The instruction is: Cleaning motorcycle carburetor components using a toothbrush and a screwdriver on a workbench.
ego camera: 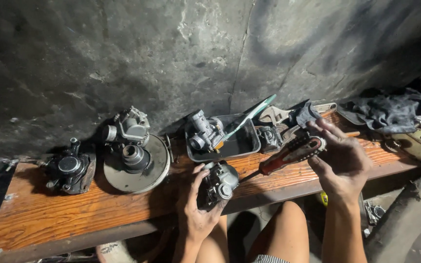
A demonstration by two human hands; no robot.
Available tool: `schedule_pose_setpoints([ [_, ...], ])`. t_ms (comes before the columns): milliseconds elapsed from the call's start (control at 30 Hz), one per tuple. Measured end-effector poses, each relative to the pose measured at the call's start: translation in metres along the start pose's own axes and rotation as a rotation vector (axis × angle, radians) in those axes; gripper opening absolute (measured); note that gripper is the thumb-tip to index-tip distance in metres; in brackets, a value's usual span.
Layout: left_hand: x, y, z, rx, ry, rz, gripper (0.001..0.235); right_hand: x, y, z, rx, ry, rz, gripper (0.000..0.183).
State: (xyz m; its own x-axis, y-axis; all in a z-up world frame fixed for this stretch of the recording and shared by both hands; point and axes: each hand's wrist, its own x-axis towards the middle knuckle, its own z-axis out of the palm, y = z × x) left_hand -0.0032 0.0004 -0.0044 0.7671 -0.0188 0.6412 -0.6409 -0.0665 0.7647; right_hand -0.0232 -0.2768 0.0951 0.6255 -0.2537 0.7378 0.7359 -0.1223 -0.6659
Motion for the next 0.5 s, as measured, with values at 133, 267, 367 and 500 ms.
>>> schedule_pose_setpoints([
  [133,0.003,0.003,0.0,-0.035,-0.002,0.032,0.066,-0.003,0.003,-0.008,0.0,0.02,0.021,0.047],
  [267,0.004,0.004,0.0,0.015,0.015,0.049,0.067,-0.005,0.006,-0.011,-0.055,0.013,-0.048,0.045],
  [367,0.004,0.001,0.001,-0.003,0.016,0.057,0.067,-0.007,0.007,-0.011,-0.029,0.033,-0.018,0.042],
  [500,0.004,0.005,0.001,-0.006,0.01,0.038,0.066,-0.008,0.009,-0.015,-0.087,0.028,-0.055,0.049],
])
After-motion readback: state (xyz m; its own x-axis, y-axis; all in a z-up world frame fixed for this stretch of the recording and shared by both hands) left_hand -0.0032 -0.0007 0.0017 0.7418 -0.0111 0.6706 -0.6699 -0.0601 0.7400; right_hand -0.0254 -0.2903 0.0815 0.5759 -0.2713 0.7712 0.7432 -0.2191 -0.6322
